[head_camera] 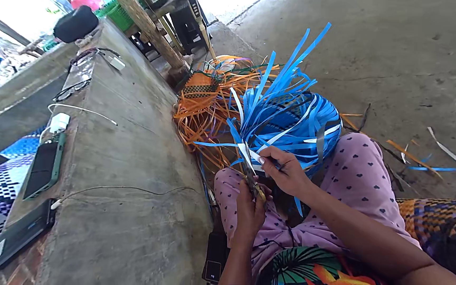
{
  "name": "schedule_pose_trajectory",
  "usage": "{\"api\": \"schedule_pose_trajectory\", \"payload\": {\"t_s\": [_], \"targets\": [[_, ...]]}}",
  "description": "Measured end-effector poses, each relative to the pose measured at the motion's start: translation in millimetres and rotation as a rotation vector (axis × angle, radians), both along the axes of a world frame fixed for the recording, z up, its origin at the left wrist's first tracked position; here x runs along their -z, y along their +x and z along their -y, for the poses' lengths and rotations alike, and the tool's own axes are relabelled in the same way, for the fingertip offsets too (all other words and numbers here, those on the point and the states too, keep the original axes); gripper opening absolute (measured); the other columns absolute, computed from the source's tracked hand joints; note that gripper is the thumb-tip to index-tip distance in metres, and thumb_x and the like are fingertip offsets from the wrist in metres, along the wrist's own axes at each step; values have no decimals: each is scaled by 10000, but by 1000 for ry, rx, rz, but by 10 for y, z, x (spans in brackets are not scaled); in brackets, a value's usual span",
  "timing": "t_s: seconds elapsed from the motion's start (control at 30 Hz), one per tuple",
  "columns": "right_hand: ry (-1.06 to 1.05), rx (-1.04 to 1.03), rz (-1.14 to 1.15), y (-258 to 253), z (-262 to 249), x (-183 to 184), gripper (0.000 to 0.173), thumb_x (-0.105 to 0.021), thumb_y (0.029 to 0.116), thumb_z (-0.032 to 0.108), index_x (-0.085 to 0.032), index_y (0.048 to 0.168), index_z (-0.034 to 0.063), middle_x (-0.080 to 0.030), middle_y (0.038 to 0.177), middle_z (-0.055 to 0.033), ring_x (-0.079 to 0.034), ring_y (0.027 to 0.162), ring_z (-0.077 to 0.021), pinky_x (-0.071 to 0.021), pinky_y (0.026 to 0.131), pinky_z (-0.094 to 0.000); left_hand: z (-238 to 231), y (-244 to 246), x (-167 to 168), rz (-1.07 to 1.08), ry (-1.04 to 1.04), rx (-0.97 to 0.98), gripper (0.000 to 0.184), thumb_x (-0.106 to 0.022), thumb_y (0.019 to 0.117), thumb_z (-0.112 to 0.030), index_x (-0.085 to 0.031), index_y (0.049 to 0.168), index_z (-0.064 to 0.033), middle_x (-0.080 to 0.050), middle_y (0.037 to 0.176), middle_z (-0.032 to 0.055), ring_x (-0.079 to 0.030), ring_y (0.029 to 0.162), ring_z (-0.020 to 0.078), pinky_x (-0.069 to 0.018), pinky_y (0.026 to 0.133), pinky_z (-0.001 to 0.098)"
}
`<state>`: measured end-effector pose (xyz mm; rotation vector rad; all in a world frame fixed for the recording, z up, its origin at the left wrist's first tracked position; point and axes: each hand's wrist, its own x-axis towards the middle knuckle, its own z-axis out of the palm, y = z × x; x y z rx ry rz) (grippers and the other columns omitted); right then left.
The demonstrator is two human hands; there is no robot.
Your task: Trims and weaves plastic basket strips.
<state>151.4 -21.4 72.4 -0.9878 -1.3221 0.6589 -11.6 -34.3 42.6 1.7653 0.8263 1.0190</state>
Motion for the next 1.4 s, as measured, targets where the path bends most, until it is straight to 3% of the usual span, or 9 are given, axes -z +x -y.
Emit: {"api": "schedule_pose_trajectory", "payload": {"t_s": [0.2, 0.37, 0.57, 0.73, 0.83, 0.97, 1.07, 1.17, 1.4], "targets": [[-26, -1, 14, -31, 15, -2, 251, -518, 1037, 162, -680, 1023, -30, -624, 839, -15, -543, 671, 36, -483, 627, -126, 10, -7, -21, 19, 7, -6, 333, -520, 952, -14, -426, 1251, 99, -722, 910, 16, -710, 757, 69, -594, 644, 233], [-24, -8, 25, -52, 24, -33, 255, -518, 1033, 151, -683, 1035, -43, -641, 855, -34, -551, 685, 33, -485, 637, -125, 12, -4, -15, 19, 48, -24, 317, -507, 973, -34, -429, 1246, 106, -715, 901, 7, -695, 733, 43, -575, 611, 207], [-30, -11, -26, -27, 24, -11, 235, -513, 1034, 145, -667, 1024, -33, -617, 819, -3, -537, 651, 40, -479, 611, -127, 8, -20, 51, 84, 25, -9, 258, -454, 997, 24, -424, 1247, 79, -718, 899, -2, -719, 752, 75, -621, 674, 257], [-56, -8, -135, 82, 41, -26, 166, -512, 1028, 111, -635, 1020, 1, -579, 766, 46, -520, 580, 41, -490, 559, -136, -165, -86, 128, 44, -91, -179, 312, -467, 985, 48, -411, 1288, 97, -710, 878, 7, -710, 712, 82, -611, 622, 253], [-102, -18, -184, 150, 67, -73, 131, -506, 1029, 109, -618, 1025, 43, -555, 727, 75, -511, 543, 36, -487, 535, -136, -382, -75, 232, -141, -220, -366, 364, -490, 990, 30, -402, 1331, 123, -690, 892, 74, -693, 687, 98, -603, 637, 268], [-133, -43, -206, 175, 102, -118, 122, -494, 1035, 112, -607, 1008, 74, -540, 710, 81, -497, 525, 28, -473, 511, -136, -667, 14, 468, -478, -247, -421, 522, -649, 965, -77, -427, 1400, 107, -671, 1072, 233, -693, 909, 288, -572, 843, 442], [-136, -57, -209, 172, 128, -134, 123, -494, 1039, 112, -608, 1017, 71, -549, 723, 83, -502, 532, 33, -478, 518, -133, -762, 172, 501, -616, -201, -353, 631, -723, 909, -122, -424, 1420, 96, -651, 1192, 258, -669, 1070, 345, -534, 958, 485], [-126, -58, -215, 162, 141, -142, 122, -497, 1038, 103, -611, 1024, 61, -562, 734, 79, -504, 531, 32, -479, 516, -132, -859, 270, 551, -693, -172, -322, 673, -740, 895, -179, -425, 1432, 78, -632, 1256, 249, -653, 1124, 352, -524, 983, 492], [-146, -44, -216, 162, 133, -109, 145, -481, 1048, 120, -603, 1053, 41, -556, 718, 80, -505, 543, 33, -458, 510, -128, -818, 130, 573, -326, -213, -513, 600, -646, 923, -44, -374, 1427, 134, -659, 1122, 258, -679, 980, 293, -554, 879, 449]]}}
